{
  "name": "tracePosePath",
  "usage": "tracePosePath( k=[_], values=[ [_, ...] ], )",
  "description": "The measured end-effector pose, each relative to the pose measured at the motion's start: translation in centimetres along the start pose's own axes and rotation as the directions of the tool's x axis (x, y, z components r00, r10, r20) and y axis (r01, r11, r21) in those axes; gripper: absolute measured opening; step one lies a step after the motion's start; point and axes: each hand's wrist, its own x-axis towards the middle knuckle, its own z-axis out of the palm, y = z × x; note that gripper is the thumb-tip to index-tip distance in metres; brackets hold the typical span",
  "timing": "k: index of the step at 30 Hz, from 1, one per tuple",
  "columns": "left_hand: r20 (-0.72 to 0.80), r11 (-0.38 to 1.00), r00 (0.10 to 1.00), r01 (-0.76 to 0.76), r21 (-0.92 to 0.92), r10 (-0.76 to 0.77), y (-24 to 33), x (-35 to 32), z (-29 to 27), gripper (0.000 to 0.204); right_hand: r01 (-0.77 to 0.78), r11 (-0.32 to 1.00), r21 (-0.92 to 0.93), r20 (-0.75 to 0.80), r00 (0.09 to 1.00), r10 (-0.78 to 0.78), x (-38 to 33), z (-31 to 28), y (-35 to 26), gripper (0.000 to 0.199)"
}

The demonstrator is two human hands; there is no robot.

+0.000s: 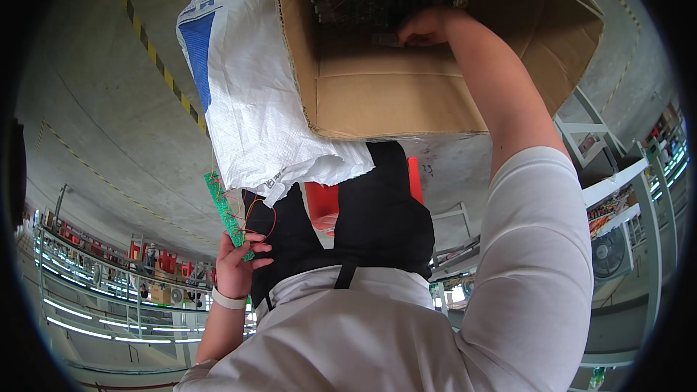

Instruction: Assemble small LED light components and place them into a storage box.

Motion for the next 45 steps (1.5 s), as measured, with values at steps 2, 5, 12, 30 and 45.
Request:
tracePosePath(
  k=[2,5,12,30,45],
  values=[
    [0.013,1.0,1.0,-0.006,-0.004,0.006,0.0,0.2,-0.1,0.023,-0.016,0.998,-0.053,0.02,1.0,0.017,-2.3,0.0,-0.5,0.025],
    [0.028,1.0,0.999,-0.022,-0.007,0.022,0.0,0.1,-0.3,0.023,-0.159,0.945,-0.287,0.016,0.985,0.171,-5.8,0.2,-1.6,0.035],
    [0.034,0.996,0.996,-0.087,-0.026,0.087,0.1,0.0,-1.2,0.023,-0.187,0.904,-0.383,-0.069,0.982,0.175,-12.0,-1.8,-1.7,0.047],
    [0.107,0.986,0.985,-0.12,-0.113,0.132,0.7,1.1,-2.9,0.026,0.656,-0.065,0.752,-0.643,0.752,0.144,-15.5,1.7,4.8,0.021],
    [0.017,0.994,0.994,-0.106,0.004,0.106,1.1,0.9,-1.9,0.026,-0.566,0.79,-0.237,-0.935,0.352,-0.029,-13.4,-5.5,1.6,0.047]
  ],
)
